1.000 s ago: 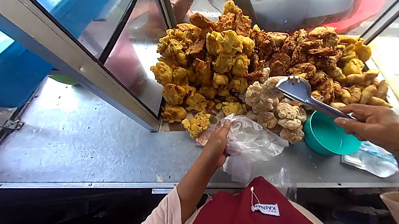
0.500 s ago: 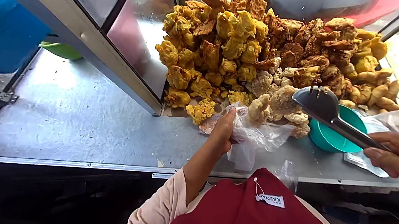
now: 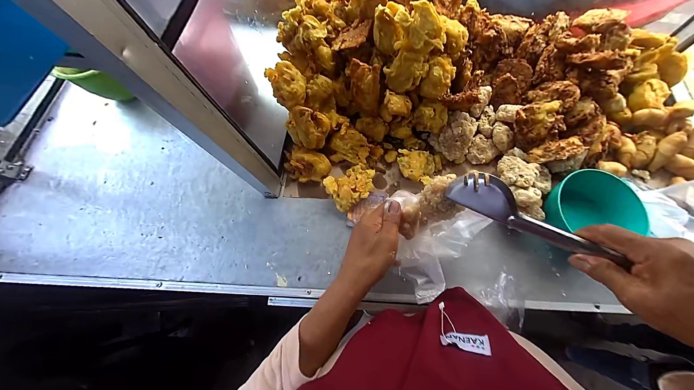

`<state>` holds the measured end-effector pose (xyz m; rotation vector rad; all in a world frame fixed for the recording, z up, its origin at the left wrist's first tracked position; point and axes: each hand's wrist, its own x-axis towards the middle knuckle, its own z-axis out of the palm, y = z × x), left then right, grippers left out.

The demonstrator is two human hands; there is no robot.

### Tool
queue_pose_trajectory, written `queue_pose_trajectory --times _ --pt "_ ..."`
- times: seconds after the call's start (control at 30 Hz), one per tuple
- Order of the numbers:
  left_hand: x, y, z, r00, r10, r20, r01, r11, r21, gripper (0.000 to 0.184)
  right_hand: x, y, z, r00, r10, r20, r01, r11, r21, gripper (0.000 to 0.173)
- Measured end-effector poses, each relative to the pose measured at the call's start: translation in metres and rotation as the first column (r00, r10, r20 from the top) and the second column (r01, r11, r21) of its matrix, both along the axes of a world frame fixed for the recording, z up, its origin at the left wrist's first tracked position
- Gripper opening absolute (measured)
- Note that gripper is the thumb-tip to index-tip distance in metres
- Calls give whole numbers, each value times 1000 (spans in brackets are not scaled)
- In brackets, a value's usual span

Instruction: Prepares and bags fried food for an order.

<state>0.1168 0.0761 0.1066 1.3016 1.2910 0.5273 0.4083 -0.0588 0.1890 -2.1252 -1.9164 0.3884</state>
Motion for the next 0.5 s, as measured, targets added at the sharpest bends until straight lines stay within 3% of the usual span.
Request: queue_pose_trajectory --times 0.13,0.27,0.37,0.47,0.5 --pt "-8 2 -2 999 9 -50 -9 1000 -2 45 -21 7 -4 983 150 107 -152 988 16 36" --pt "-21 11 2 994 21 -108 -13 997 77 43 -27 4 -4 939 241 246 -256 966 34 44" --pt "-23 10 0 997 28 -66 -23 997 70 42 -13 4 3 970 231 78 -234 972 25 50" --pt "-22 10 -2 997 31 -71 -27 998 50 43 -6 20 5 995 71 -71 -70 997 12 58" --pt "-22 10 -2 997 30 -73 -26 998 52 43 -10 30 4 994 9 -105 -10 1000 -11 52"
